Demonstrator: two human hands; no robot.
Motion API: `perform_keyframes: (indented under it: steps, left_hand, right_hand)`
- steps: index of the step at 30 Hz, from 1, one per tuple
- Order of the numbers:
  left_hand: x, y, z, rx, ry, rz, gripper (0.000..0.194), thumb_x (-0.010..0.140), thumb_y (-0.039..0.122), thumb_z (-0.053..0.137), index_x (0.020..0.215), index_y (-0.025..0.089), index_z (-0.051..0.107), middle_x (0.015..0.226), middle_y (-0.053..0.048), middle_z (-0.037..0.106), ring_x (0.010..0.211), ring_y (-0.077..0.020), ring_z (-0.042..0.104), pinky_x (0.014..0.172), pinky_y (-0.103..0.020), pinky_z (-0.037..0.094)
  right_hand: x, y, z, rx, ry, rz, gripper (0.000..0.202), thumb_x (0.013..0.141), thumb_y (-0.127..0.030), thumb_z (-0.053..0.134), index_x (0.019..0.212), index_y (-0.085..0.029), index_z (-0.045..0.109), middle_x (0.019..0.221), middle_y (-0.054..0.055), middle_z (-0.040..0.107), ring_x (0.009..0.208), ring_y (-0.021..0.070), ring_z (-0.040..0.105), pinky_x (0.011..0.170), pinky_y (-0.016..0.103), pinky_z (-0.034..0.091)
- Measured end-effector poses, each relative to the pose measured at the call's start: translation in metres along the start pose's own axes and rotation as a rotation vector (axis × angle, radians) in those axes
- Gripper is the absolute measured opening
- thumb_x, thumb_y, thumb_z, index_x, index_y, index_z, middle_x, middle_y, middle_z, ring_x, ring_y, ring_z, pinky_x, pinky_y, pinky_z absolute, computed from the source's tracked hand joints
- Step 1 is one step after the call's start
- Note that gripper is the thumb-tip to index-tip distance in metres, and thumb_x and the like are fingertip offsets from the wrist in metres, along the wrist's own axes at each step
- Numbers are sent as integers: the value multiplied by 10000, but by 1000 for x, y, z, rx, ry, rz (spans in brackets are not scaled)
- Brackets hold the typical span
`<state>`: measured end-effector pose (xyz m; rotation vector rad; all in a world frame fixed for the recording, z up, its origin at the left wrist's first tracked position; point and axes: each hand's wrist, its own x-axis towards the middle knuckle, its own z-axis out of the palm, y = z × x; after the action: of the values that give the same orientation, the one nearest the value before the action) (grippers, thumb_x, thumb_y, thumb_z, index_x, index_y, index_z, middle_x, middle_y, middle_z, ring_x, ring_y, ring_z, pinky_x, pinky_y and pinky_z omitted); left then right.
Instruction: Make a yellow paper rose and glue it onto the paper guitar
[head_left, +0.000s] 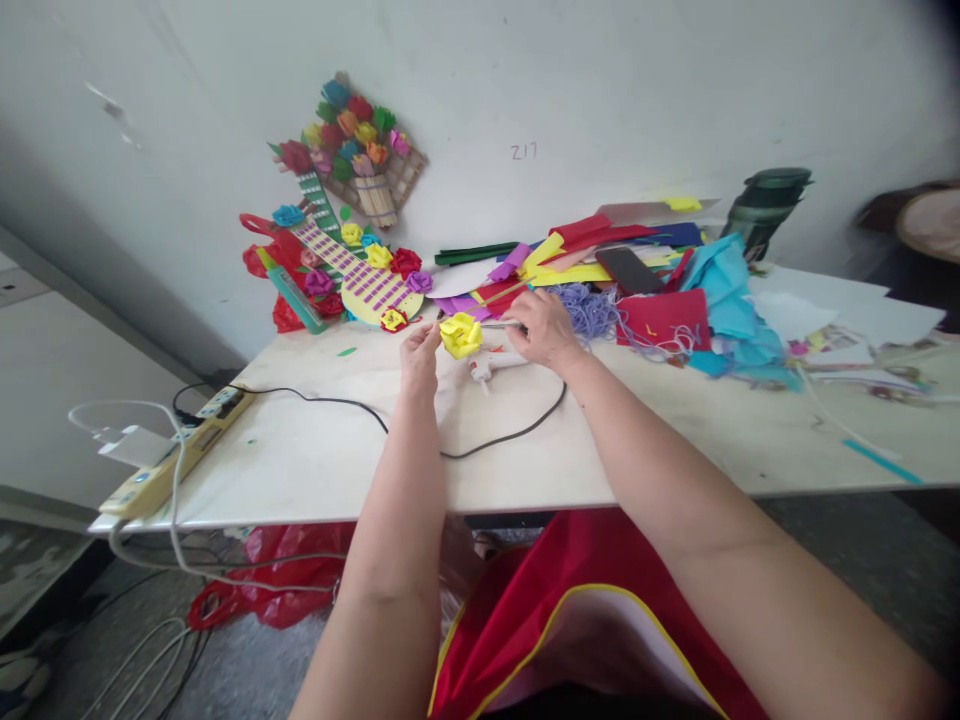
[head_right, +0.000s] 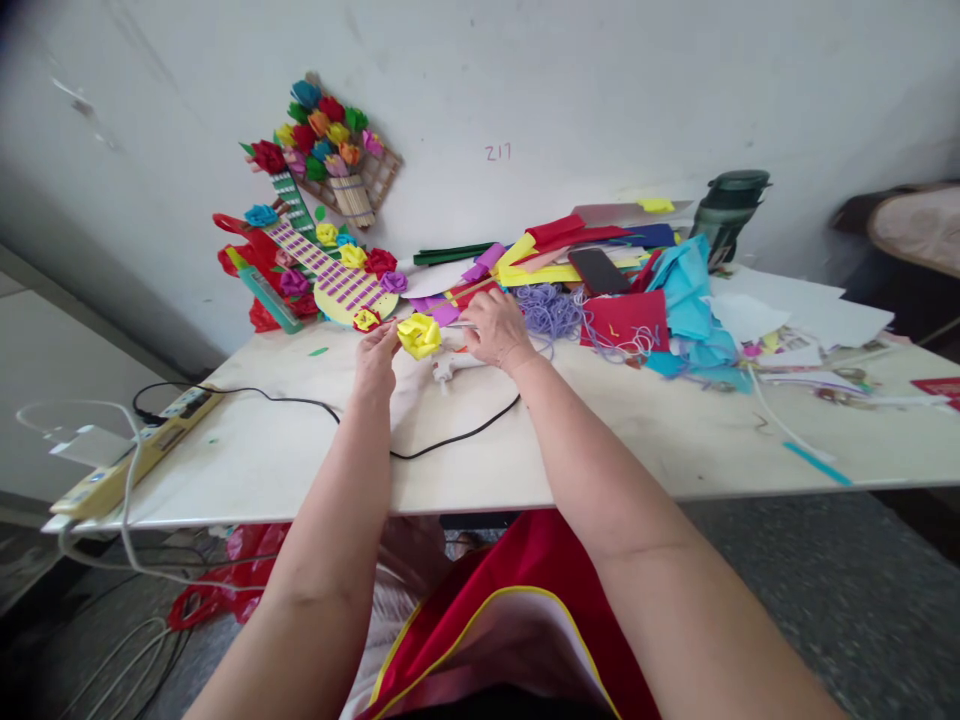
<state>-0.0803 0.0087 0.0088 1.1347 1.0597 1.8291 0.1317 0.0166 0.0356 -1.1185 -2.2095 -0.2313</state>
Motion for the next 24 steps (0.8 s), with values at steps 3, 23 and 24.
perform_keyframes:
  steps: [3, 23, 24]
  left_hand:
    - [-2, 3, 3, 28, -73, -33, 392, 563, 464, 798, 781, 149, 715, 777, -41, 712, 811, -176, 649, 829, -308, 473]
    - [-13, 13, 8, 158, -502, -18, 311, 685, 448, 760, 825, 170, 750, 1166, -106, 685, 1242, -302, 523, 1065, -444, 351]
    - [-14, 13, 8, 154, -507, -28, 324, 683, 448, 761, 839, 164, 749, 1191, -113, 673, 1208, -302, 550, 1046, -441, 371]
  right_hand:
    - [2, 4, -4, -1, 134, 15, 317, 855, -273, 514, 1083, -149, 696, 1160, 138, 609, 1078, 299, 474, 930, 433, 339]
    - [7, 19, 7, 610, -288, 69, 343, 869, -270, 511, 1123, -167, 717, 802, 27, 715, 611, 97, 553, 599, 225, 389]
    - [7, 20, 8, 613, -282, 61, 339, 867, -279, 518, 1118, -174, 720, 825, 27, 719, 605, 93, 549, 598, 225, 390]
